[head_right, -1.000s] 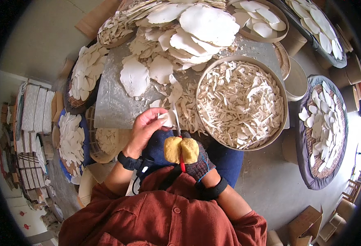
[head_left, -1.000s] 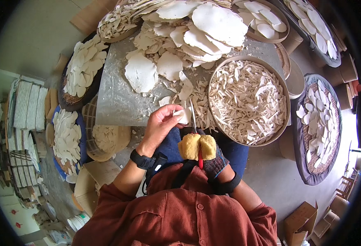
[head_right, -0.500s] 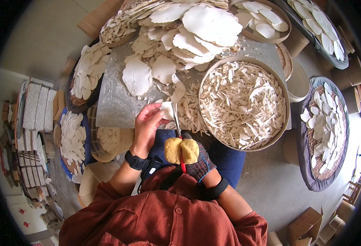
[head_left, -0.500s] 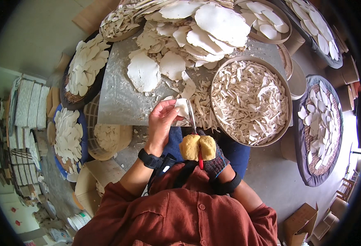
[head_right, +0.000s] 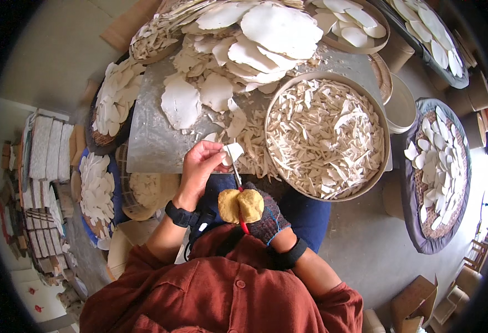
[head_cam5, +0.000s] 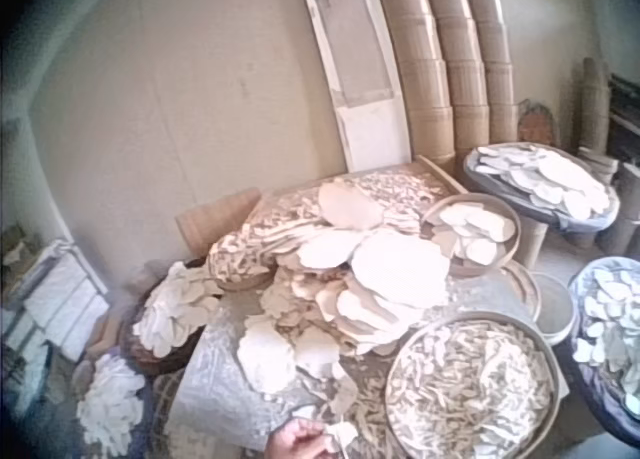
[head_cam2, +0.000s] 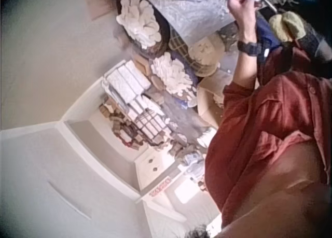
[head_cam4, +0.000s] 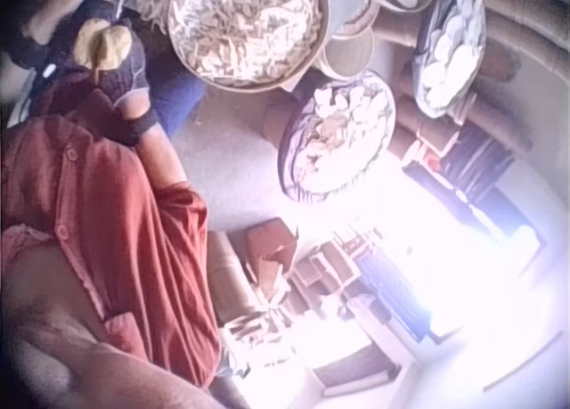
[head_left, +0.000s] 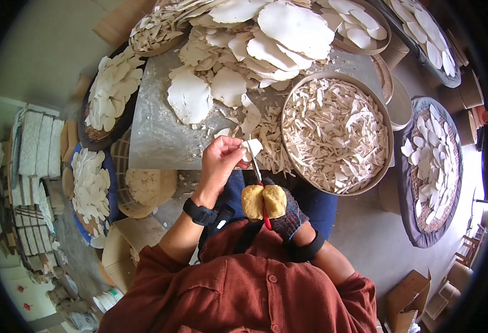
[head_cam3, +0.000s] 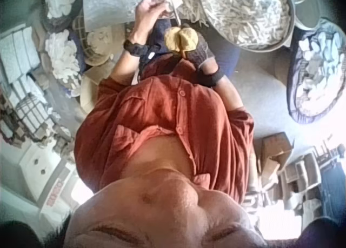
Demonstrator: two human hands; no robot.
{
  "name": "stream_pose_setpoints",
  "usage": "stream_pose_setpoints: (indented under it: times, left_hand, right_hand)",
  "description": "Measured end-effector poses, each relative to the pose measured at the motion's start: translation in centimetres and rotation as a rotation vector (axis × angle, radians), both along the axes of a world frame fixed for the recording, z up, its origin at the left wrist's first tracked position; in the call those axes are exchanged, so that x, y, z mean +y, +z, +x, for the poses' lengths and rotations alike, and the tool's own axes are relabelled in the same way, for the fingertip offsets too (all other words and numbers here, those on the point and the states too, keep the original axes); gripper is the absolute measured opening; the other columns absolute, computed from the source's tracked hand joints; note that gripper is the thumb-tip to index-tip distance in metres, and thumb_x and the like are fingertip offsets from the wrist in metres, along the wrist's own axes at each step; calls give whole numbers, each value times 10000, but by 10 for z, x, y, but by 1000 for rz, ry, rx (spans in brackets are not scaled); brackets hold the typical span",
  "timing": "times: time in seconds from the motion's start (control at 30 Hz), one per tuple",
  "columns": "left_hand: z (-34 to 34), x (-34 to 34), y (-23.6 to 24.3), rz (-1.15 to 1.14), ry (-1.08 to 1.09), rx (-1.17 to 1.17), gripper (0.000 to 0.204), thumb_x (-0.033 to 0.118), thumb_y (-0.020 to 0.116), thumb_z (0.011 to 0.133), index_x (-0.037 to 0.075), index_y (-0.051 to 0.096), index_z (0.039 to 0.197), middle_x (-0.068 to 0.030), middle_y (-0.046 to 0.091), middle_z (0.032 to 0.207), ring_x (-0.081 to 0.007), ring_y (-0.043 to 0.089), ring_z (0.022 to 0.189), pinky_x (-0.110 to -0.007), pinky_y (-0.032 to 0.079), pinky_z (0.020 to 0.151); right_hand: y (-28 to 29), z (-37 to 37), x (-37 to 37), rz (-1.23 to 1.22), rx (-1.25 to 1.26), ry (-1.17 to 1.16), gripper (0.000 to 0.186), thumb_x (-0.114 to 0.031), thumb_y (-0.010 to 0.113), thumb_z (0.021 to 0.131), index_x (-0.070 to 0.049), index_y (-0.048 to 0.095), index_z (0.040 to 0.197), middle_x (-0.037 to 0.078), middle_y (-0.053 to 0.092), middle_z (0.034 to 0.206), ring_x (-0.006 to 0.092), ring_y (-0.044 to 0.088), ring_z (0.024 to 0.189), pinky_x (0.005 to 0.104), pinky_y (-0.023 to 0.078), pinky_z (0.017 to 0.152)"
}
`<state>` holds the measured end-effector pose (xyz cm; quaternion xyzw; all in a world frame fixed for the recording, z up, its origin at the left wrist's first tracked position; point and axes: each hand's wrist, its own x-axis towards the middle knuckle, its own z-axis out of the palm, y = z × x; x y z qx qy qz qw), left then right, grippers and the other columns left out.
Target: The person picks up pieces of white material from a pile, trims their edges using shears, and drops the trimmings into a bowl.
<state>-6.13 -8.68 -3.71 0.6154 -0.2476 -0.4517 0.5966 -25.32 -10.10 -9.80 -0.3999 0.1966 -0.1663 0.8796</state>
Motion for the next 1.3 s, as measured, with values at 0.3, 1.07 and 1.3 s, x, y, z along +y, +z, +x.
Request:
stream_pose_setpoints:
  times: [0.3, 1.07, 1.3]
  left_hand:
    - [55, 45, -7, 26, 46, -55, 165, 80, 598, 874, -10, 560, 1007, -125, 642, 910, -183, 656, 739, -279, 570, 603]
    - [47, 6, -7, 36, 40, -243, 130, 47, 650, 838, -6, 574, 930, -94, 662, 829, -142, 648, 704, -262, 522, 618]
    - [0, 14, 7, -45, 47, -69, 171, 28, 616, 867, -12, 548, 1018, -105, 663, 880, -148, 660, 731, -249, 547, 633]
  right_hand:
    - [5, -2, 1, -690, 248, 100, 374, -320, 747, 688, -89, 616, 951, 128, 655, 842, 337, 632, 802, 382, 518, 706]
    - [12, -13, 11, -107, 38, 79, 268, -162, 595, 908, 9, 563, 1112, 113, 630, 1087, 206, 622, 1002, 365, 504, 892]
    - [1, -2, 12, 108, -139, -15, 284, -173, 611, 906, 7, 583, 1124, 118, 635, 1099, 196, 624, 1013, 344, 505, 900]
